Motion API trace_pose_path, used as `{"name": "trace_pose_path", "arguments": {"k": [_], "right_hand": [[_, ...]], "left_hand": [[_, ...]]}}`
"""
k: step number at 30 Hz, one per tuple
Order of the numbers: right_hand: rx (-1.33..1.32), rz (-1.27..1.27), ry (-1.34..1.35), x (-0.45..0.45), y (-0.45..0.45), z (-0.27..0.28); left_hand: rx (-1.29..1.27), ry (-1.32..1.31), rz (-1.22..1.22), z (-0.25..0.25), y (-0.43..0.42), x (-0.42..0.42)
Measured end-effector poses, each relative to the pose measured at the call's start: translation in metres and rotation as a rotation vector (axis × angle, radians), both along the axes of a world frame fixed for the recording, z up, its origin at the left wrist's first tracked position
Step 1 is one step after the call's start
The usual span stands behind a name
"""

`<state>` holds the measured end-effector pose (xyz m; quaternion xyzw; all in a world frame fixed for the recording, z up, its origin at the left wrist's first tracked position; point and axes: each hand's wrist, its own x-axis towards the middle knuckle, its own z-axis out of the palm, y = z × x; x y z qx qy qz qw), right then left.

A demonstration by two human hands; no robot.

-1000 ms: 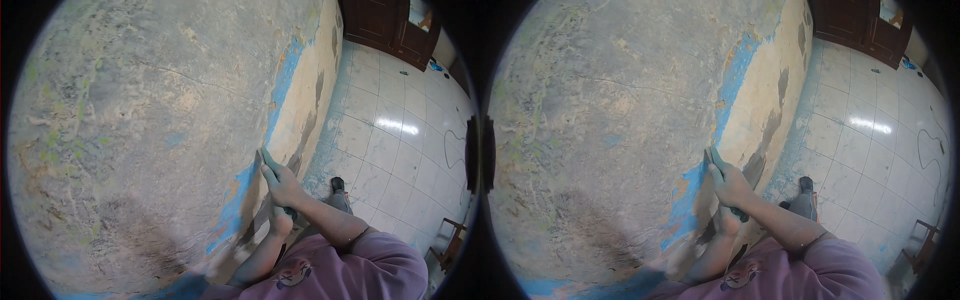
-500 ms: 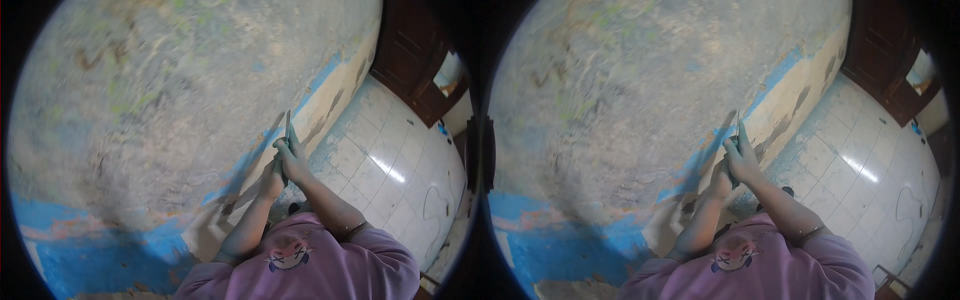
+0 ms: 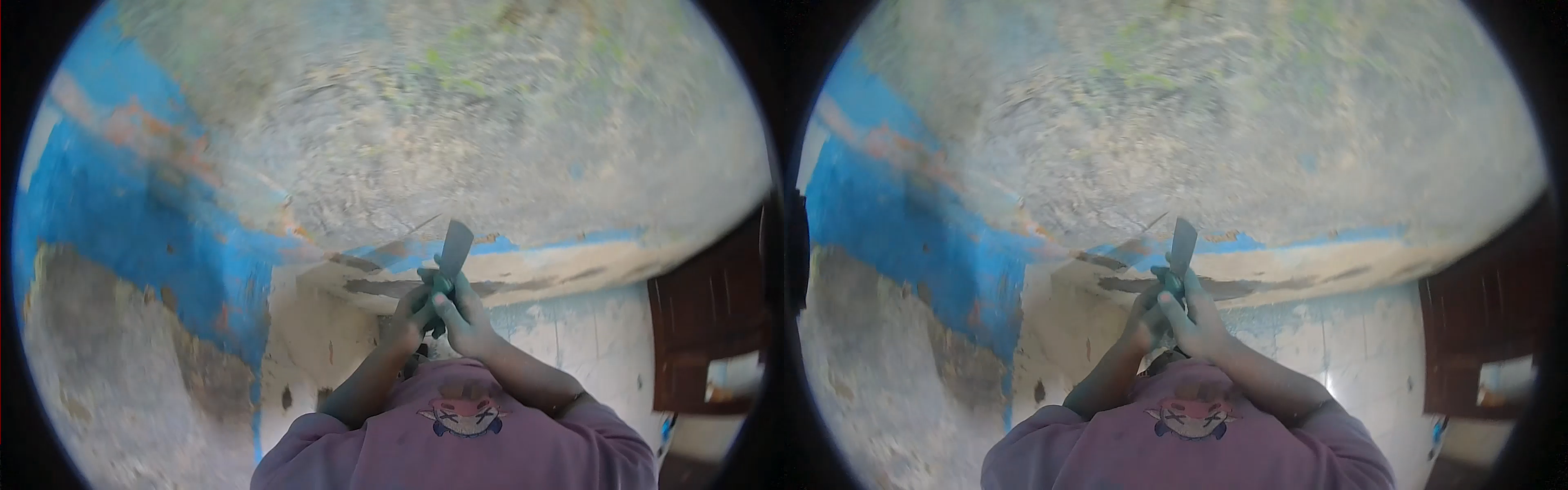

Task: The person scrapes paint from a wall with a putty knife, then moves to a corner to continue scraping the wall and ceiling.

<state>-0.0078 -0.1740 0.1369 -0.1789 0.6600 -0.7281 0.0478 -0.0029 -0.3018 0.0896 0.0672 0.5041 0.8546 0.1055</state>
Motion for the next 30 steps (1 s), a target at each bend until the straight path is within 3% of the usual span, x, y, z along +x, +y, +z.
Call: {"name": "trace_pose_path", "arguments": {"k": [3, 6, 9, 13, 15, 16, 18, 19, 20, 23, 28, 30], "right_hand": [[0.020, 0.203, -0.104, 0.002, 0.014, -0.018], [0.085, 0.386, -0.249, 0.001, 0.022, -0.033], [0.008, 0.368, -0.273, 0.002, 0.010, -0.054], [0.140, 0.548, -0.206, 0.015, -0.010, -0.044], [0.157, 0.681, -0.349, 0.029, -0.021, -0.025], [0.152, 0.707, -0.326, 0.034, -0.029, -0.025], [0.175, 0.778, 0.068, 0.044, -0.048, -0.034], [0.200, 0.845, 0.115, 0.046, -0.057, -0.037], [0.183, 0.847, 0.136, 0.054, -0.067, -0.039], [0.155, 0.888, -0.021, 0.076, -0.097, -0.027], [0.196, 0.858, 0.194, 0.097, -0.149, -0.002], [0.182, 0.785, 0.276, 0.107, -0.164, 0.013]], "left_hand": [[-0.022, -0.284, 0.156, 0.008, 0.013, 0.030], [-0.025, -0.274, 0.195, -0.015, 0.025, 0.043], [0.016, -0.307, 0.408, -0.040, 0.041, 0.063], [0.026, -0.331, 0.593, -0.039, 0.036, 0.098], [-0.008, -0.277, 0.655, -0.038, 0.021, 0.115], [-0.010, -0.303, 0.654, -0.050, 0.011, 0.128], [-0.022, -0.308, 0.671, -0.049, -0.001, 0.143], [-0.036, -0.304, 0.815, -0.038, -0.003, 0.146], [-0.051, -0.298, 0.953, -0.029, -0.009, 0.152], [0.050, -0.330, 0.922, -0.019, -0.044, 0.174], [0.102, -0.309, 0.999, 0.013, -0.084, 0.198], [0.122, -0.146, 0.932, 0.015, -0.101, 0.200]]}}
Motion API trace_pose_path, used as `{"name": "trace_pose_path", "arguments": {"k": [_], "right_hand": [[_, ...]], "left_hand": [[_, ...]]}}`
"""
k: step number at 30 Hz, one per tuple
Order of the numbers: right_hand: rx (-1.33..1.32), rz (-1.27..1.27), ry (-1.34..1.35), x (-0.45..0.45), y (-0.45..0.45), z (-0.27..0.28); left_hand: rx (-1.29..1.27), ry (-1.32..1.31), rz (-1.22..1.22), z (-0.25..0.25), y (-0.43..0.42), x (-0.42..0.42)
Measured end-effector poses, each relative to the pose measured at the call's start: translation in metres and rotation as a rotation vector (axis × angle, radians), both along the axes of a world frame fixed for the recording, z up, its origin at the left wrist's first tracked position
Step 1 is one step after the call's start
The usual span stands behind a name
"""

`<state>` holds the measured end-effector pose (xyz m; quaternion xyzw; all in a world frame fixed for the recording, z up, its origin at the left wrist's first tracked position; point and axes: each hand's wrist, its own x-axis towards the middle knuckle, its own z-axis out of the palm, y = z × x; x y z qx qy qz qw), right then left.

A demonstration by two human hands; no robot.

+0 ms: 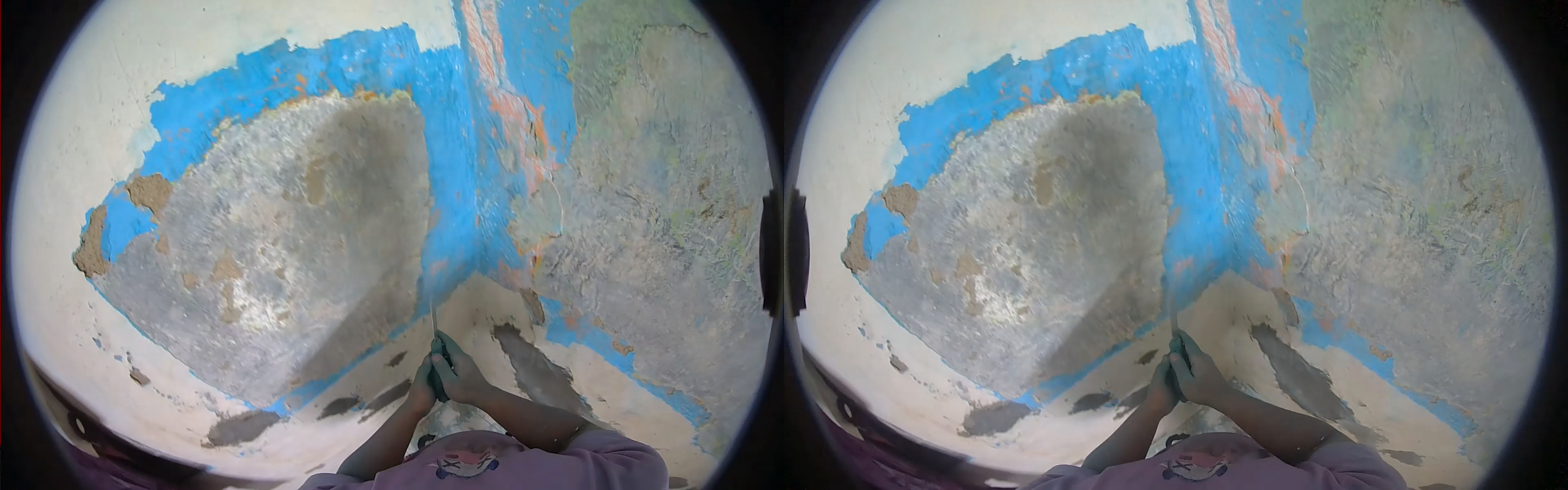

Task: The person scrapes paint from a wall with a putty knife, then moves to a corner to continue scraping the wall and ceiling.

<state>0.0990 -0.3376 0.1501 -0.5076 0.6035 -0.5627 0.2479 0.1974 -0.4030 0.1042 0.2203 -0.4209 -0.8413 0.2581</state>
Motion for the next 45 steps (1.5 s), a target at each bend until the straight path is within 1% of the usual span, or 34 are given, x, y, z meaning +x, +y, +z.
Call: {"name": "trace_pose_path", "arguments": {"k": [1, 2, 4, 5, 6, 7, 8, 9, 11, 13, 15, 17, 18, 20, 21, 23, 25, 26, 27, 29, 30, 31, 32, 33, 34, 35, 36, 38, 39, 40, 41, 42, 44, 45], "right_hand": [[-0.014, -0.009, 0.006, 0.001, -0.009, 0.007], [-0.046, -0.054, -0.003, -0.001, -0.019, 0.016], [-0.078, -0.105, -0.017, -0.006, -0.035, 0.035], [-0.179, -0.136, -0.044, -0.010, -0.043, 0.048], [-0.281, -0.168, -0.070, -0.015, -0.050, 0.058], [-0.290, -0.175, -0.074, -0.020, -0.055, 0.066], [-0.400, -0.192, -0.057, -0.026, -0.060, 0.073], [-0.509, -0.209, -0.042, -0.032, -0.064, 0.081], [-0.506, -0.205, -0.026, -0.042, -0.068, 0.097], [-0.481, -0.187, -0.011, -0.048, -0.062, 0.113], [-0.392, 0.008, -0.257, -0.049, -0.056, 0.138], [-0.359, 0.054, -0.238, -0.065, -0.062, 0.141], [-0.333, 0.090, -0.225, -0.070, -0.066, 0.140], [-0.340, 0.089, -0.226, -0.074, -0.070, 0.147], [-0.351, 0.069, -0.209, -0.077, -0.073, 0.149], [-0.309, 0.068, -0.175, -0.088, -0.080, 0.144], [-0.269, 0.074, -0.136, -0.100, -0.095, 0.133], [-0.338, 0.015, 0.005, -0.107, -0.106, 0.126], [-0.408, -0.044, 0.149, -0.113, -0.113, 0.122], [-0.393, -0.003, 0.094, -0.114, -0.113, 0.124], [-0.375, 0.029, 0.039, -0.115, -0.112, 0.125], [-0.374, 0.029, 0.035, -0.115, -0.112, 0.126], [-0.363, -0.065, 0.169, -0.115, -0.112, 0.127], [-0.350, -0.160, 0.303, -0.116, -0.112, 0.129], [-0.347, -0.162, 0.300, -0.114, -0.108, 0.135], [-0.256, -0.137, 0.258, -0.112, -0.101, 0.145], [-0.162, -0.111, 0.213, -0.110, -0.096, 0.150], [-0.137, -0.127, 0.235, -0.109, -0.095, 0.151], [-0.127, -0.145, 0.265, -0.109, -0.097, 0.152], [-0.122, -0.146, 0.268, -0.109, -0.102, 0.152], [-0.190, -0.214, 0.315, -0.110, -0.109, 0.152], [-0.256, -0.282, 0.360, -0.111, -0.114, 0.152], [-0.247, -0.270, 0.381, -0.116, -0.115, 0.155], [-0.244, -0.257, 0.402, -0.118, -0.113, 0.156]], "left_hand": [[-0.071, 0.020, -0.023, 0.001, -0.010, -0.004], [-0.083, 0.025, -0.031, 0.013, -0.018, -0.007], [-0.192, -0.062, -0.143, 0.045, -0.031, -0.012], [-0.287, -0.054, -0.221, 0.061, -0.039, -0.013], [-0.292, -0.059, -0.228, 0.073, -0.047, -0.018], [-0.491, 0.057, -0.215, 0.084, -0.054, -0.025], [-0.690, 0.175, -0.202, 0.094, -0.060, -0.032], [-0.698, 0.172, -0.210, 0.106, -0.060, -0.036], [-0.738, 0.179, -0.151, 0.124, -0.054, -0.043], [-0.707, 0.192, -0.149, 0.119, -0.058, -0.055], [-0.675, 0.209, -0.133, 0.115, -0.054, -0.064], [-0.513, 0.226, -0.057, 0.116, -0.049, -0.074], [-0.509, 0.214, -0.042, 0.113, -0.049, -0.076], [-0.974, 0.046, 0.021, 0.110, -0.051, -0.079], [-0.973, 0.029, 0.022, 0.111, -0.051, -0.080], [-0.708, -0.042, 0.117, 0.125, -0.042, -0.084], [-0.645, -0.043, 0.100, 0.126, -0.040, -0.091], [-0.589, -0.033, 0.081, 0.126, -0.040, -0.093], [-0.589, -0.035, 0.089, 0.126, -0.039, -0.097], [-0.418, -0.009, 0.147, 0.125, -0.036, -0.107], [-0.418, -0.012, 0.150, 0.122, -0.035, -0.113], [-0.291, 0.079, 0.143, 0.119, -0.033, -0.119], [-0.163, 0.170, 0.135, 0.115, -0.034, -0.122], [-0.162, 0.166, 0.133, 0.107, -0.039, -0.121], [-0.041, 0.336, -0.037, 0.096, -0.046, -0.120], [0.085, 0.504, -0.205, 0.094, -0.049, -0.120], [0.095, 0.499, -0.202, 0.092, -0.045, -0.122], [-0.136, 0.097, 0.248, 0.099, -0.028, -0.131], [-0.130, 0.097, 0.246, 0.092, -0.033, -0.137], [-0.484, 0.009, 0.385, 0.088, -0.040, -0.142], [-0.839, -0.083, 0.518, 0.085, -0.046, -0.146], [-0.834, -0.084, 0.515, 0.083, -0.049, -0.147], [-1.215, -0.309, 0.620, 0.106, -0.045, -0.142], [-1.209, -0.312, 0.615, 0.106, -0.041, -0.141]]}}
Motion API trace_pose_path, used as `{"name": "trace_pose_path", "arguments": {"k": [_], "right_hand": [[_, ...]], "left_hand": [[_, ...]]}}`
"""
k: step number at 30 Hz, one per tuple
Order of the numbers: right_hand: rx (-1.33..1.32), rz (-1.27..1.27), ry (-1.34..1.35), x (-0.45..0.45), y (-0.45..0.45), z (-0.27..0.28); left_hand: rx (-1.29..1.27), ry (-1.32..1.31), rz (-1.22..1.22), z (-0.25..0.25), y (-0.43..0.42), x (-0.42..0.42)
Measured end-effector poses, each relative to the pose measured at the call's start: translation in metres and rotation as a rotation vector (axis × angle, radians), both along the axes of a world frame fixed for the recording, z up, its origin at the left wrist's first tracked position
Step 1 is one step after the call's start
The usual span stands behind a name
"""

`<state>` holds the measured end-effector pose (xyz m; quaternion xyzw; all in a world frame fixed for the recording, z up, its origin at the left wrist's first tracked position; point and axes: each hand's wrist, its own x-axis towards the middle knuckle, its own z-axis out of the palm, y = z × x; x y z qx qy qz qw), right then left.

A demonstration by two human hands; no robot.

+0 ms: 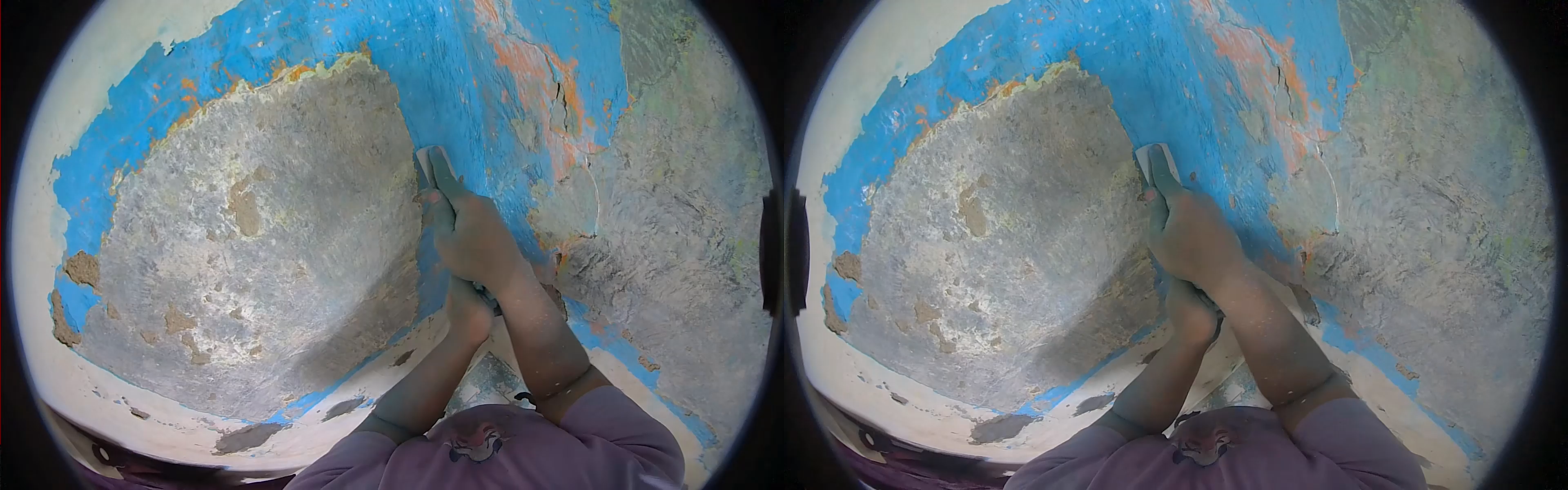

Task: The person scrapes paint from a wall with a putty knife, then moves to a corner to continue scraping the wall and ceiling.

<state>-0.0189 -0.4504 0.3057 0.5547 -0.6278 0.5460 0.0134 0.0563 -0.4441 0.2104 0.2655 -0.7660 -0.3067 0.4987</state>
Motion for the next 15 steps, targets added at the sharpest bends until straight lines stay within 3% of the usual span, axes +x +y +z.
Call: {"name": "trace_pose_path", "arguments": {"k": [2, 3, 5, 6, 8, 12, 14, 15], "right_hand": [[0.075, 0.019, -0.039, 0.003, 0.012, -0.001], [0.140, 0.039, -0.076, 0.004, 0.014, 0.000], [0.125, -0.013, -0.044, 0.007, 0.011, 0.001], [0.115, -0.057, -0.018, 0.009, 0.009, 0.001], [0.096, -0.096, 0.021, 0.004, 0.000, 0.011], [0.154, -0.111, -0.022, 0.005, 0.010, 0.036], [0.141, -0.114, 0.051, 0.004, 0.014, 0.012], [0.126, -0.116, 0.116, 0.003, 0.012, -0.002]], "left_hand": [[0.263, -0.013, -0.093, -0.002, 0.007, 0.001], [0.258, -0.011, -0.099, -0.002, 0.006, 0.001], [0.484, -0.245, -0.068, -0.003, 0.007, 0.003], [0.487, -0.242, -0.070, -0.002, 0.004, -0.001], [0.069, 0.127, -0.073, 0.004, -0.004, -0.013], [0.000, -0.034, -0.151, 0.007, -0.014, -0.016], [0.976, 0.424, -0.477, 0.014, 0.010, -0.011], [0.970, 0.427, -0.489, 0.001, 0.010, -0.010]]}}
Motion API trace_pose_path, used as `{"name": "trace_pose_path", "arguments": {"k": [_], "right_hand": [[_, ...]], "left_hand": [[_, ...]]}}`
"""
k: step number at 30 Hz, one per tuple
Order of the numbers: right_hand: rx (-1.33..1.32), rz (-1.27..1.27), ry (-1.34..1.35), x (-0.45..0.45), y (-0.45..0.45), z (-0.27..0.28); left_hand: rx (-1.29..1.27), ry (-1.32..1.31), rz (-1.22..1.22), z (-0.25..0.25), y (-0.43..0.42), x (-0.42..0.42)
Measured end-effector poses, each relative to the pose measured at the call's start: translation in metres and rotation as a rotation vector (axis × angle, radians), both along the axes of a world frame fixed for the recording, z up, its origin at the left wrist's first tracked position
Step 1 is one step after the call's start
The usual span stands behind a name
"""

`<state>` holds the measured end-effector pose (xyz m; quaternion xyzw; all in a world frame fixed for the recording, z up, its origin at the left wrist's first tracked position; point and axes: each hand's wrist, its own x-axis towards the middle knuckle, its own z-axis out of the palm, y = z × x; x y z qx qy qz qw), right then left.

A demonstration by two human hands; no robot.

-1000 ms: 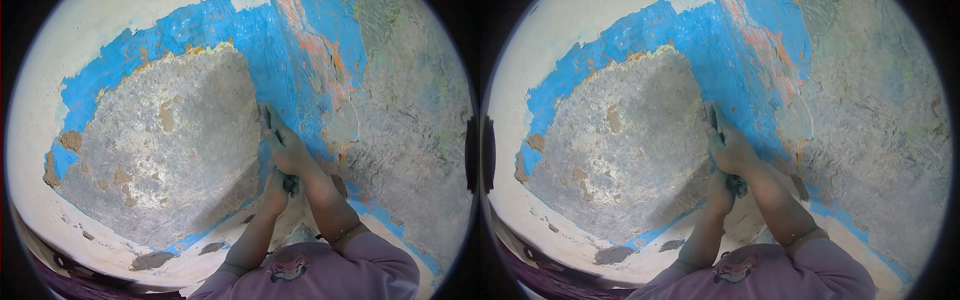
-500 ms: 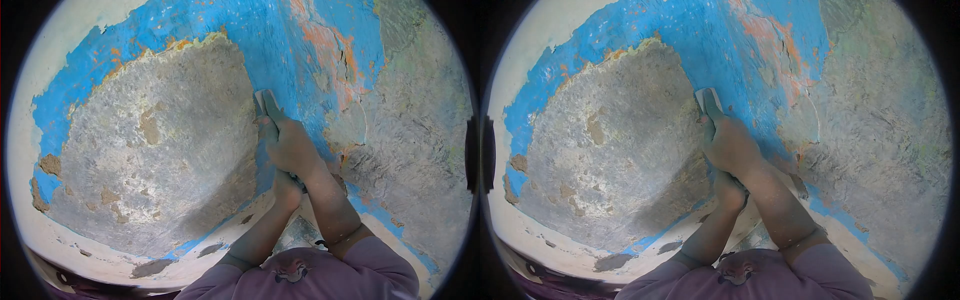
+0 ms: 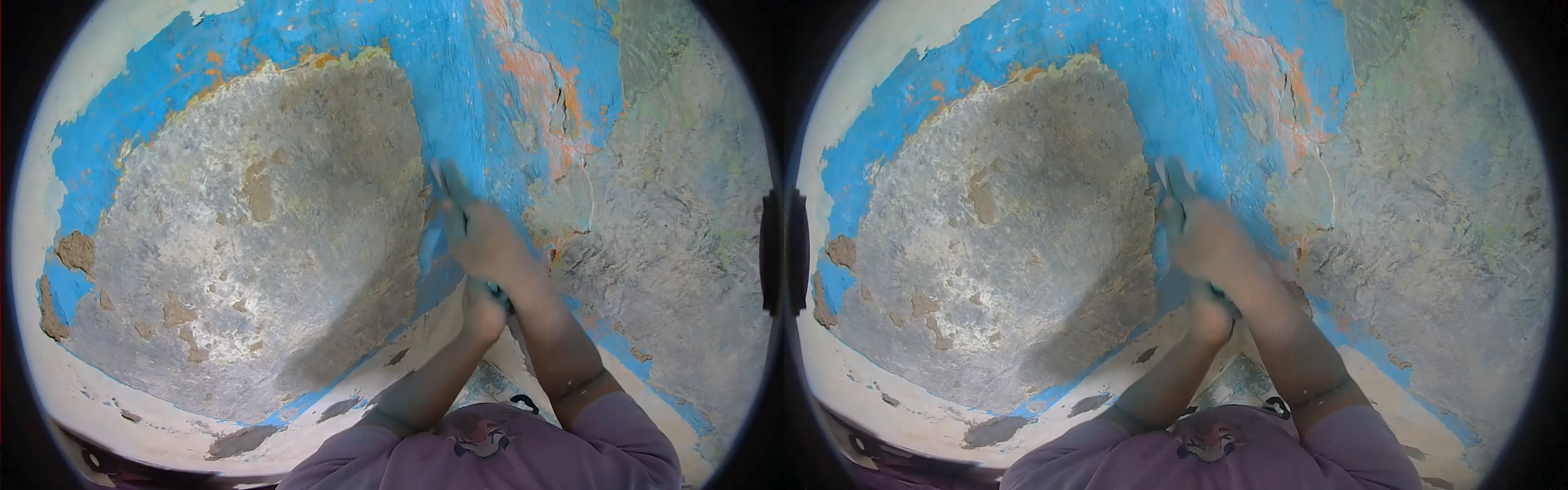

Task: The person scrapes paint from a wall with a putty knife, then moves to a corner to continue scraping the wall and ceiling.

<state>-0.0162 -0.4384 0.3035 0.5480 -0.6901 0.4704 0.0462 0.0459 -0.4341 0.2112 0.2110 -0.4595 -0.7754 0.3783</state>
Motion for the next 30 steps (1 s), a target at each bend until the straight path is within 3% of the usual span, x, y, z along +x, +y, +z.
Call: {"name": "trace_pose_path", "arguments": {"k": [3, 7, 9, 12, 14, 16, 17, 18, 22, 24, 26, 30], "right_hand": [[-0.037, 0.058, -0.086, 0.001, -0.010, -0.030], [-0.219, 0.264, -0.237, -0.006, -0.018, -0.052], [-0.006, 0.328, -0.790, -0.002, 0.005, -0.034], [-0.033, 0.416, -0.747, 0.004, 0.006, -0.071], [-0.026, 0.391, -0.758, 0.013, 0.011, -0.068], [-0.030, 0.364, -0.775, 0.020, 0.018, -0.063], [-0.094, 0.384, -0.984, 0.023, 0.022, -0.060], [-0.161, 0.404, -1.190, 0.024, 0.025, -0.058], [-0.188, 0.587, -1.324, 0.026, 0.036, -0.063], [-0.073, 0.656, -1.548, 0.032, 0.040, -0.056], [-0.016, 0.660, -1.600, 0.034, 0.043, -0.057], [0.051, 0.679, -1.690, 0.025, 0.034, -0.061]], "left_hand": [[0.136, 0.096, 0.005, -0.034, -0.006, -0.001], [-0.076, 0.011, -0.064, -0.003, -0.013, 0.025], [-0.128, -0.051, -0.107, -0.002, -0.017, 0.034], [-0.313, -0.114, -0.022, -0.024, -0.022, 0.036], [-0.603, -0.074, 0.140, -0.030, -0.015, 0.038], [-0.746, -0.041, 0.153, -0.020, -0.010, 0.048], [-0.887, -0.001, 0.168, -0.011, -0.008, 0.054], [-0.893, 0.000, 0.161, -0.002, -0.010, 0.063], [-0.715, -0.140, 0.017, 0.004, -0.038, 0.095], [-0.637, -0.190, -0.007, 0.003, -0.057, 0.099], [-0.659, -0.231, 0.057, 0.012, -0.070, 0.091], [-0.586, -0.056, -0.115, 0.010, -0.088, 0.053]]}}
